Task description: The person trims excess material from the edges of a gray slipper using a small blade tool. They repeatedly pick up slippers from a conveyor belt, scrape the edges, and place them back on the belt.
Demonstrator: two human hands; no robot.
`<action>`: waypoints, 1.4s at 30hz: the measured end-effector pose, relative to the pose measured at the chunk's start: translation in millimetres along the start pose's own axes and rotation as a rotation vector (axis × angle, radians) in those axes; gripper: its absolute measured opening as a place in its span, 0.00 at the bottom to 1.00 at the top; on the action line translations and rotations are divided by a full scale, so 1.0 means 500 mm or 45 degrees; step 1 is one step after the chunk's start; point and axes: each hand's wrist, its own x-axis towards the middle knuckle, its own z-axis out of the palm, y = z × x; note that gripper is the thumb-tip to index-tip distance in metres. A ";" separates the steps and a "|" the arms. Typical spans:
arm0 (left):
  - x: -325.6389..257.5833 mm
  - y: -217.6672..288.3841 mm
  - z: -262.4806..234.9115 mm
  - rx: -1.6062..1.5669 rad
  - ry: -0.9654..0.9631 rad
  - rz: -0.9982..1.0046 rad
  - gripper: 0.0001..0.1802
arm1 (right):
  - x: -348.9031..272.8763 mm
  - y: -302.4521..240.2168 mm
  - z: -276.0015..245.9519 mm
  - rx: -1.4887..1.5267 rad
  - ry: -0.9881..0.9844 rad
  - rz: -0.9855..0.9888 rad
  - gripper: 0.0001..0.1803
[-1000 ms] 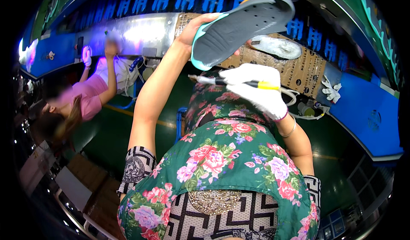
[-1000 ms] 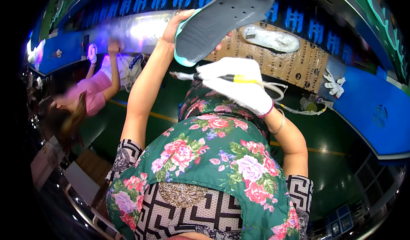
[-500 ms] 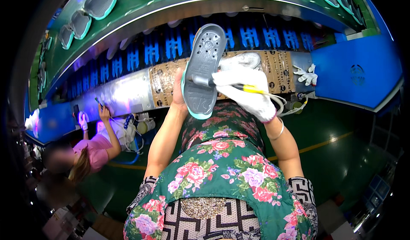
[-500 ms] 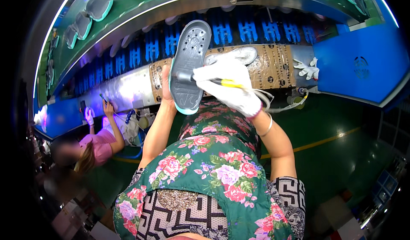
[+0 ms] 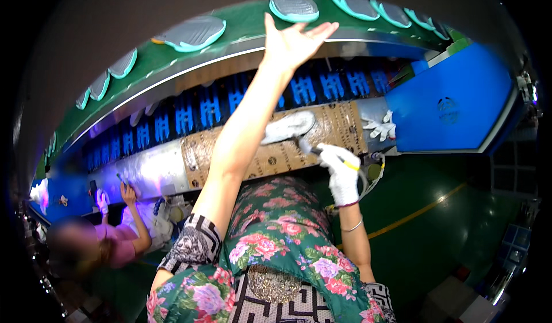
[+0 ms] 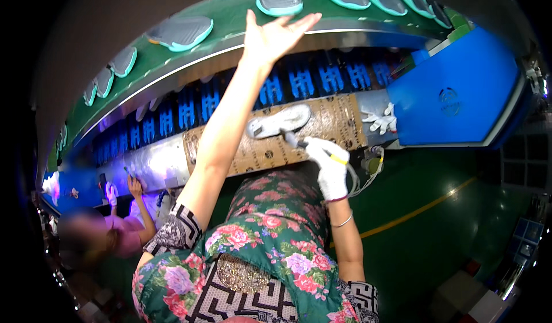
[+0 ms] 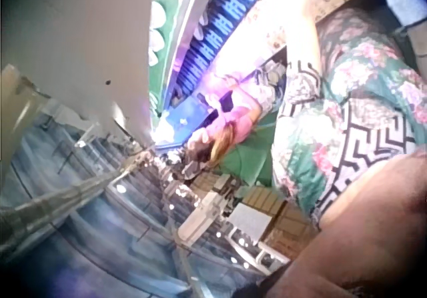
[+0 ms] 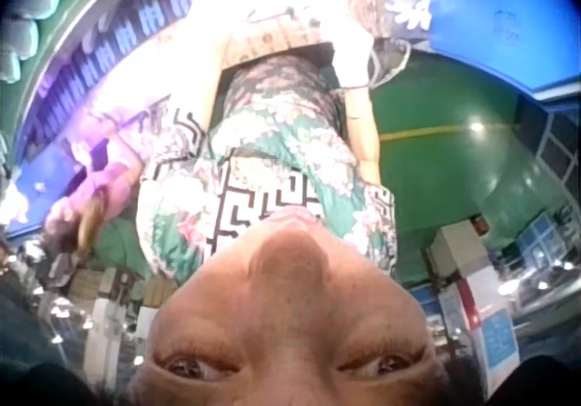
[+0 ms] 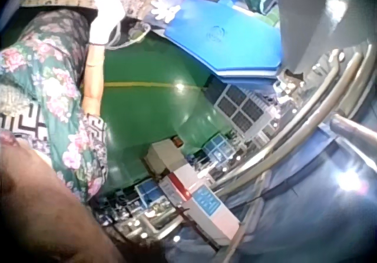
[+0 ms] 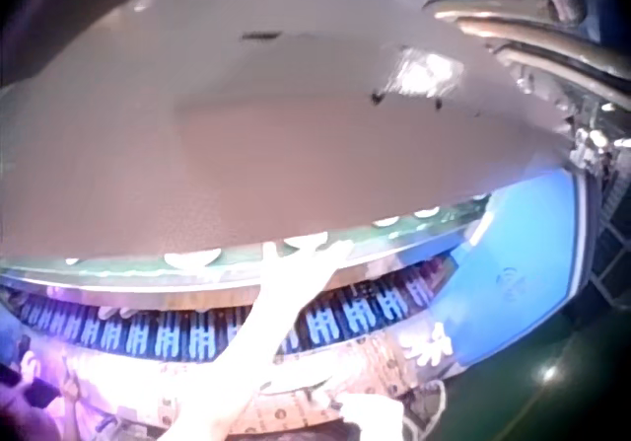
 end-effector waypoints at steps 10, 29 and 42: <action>-0.170 0.168 0.043 3.415 0.609 1.862 0.38 | 0.002 0.077 0.040 0.095 -0.175 0.280 0.11; -0.788 0.179 -0.008 1.457 0.578 2.052 0.38 | 0.087 -0.035 0.143 0.422 -0.365 0.153 0.08; -0.709 -0.022 -0.351 0.783 0.810 0.626 0.56 | 0.022 -0.061 0.254 -0.017 -0.986 -0.353 0.12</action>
